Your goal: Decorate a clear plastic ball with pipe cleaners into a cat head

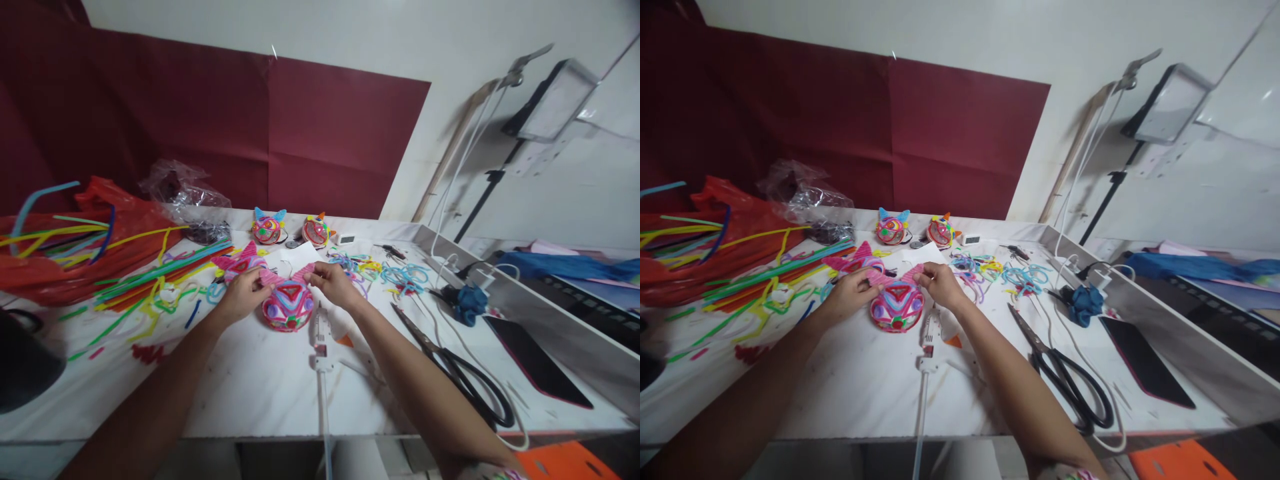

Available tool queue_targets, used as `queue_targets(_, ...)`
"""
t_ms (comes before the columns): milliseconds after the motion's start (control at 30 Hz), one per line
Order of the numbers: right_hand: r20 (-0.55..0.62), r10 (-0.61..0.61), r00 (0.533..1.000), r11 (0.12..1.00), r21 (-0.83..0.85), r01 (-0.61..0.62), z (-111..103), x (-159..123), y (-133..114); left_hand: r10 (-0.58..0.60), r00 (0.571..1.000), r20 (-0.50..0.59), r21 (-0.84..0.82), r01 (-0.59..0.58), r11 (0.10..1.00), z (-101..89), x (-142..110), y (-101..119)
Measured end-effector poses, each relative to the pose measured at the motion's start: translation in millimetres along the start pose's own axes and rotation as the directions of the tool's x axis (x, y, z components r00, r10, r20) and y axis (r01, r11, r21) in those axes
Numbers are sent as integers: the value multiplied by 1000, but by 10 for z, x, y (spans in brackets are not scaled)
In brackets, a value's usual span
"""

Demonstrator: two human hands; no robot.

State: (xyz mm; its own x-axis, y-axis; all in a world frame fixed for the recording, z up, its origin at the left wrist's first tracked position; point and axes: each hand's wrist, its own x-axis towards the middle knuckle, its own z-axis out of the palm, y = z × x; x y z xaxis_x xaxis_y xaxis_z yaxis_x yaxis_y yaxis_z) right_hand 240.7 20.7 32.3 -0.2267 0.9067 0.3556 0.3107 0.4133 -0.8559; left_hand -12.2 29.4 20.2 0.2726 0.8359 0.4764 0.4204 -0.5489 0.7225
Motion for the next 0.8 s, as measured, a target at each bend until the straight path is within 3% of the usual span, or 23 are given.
queue_targets(500, 29, -57, 998, 996, -68, 59, -53, -3, -38, 32, 999, -3, 7, -32, 999, -4, 1, -5)
queue_targets(800, -34, 15, 999, 999, -34, -16, 31, -1, 19, 30, 1000, -1, 10, -30, 999, -12, -6, -12)
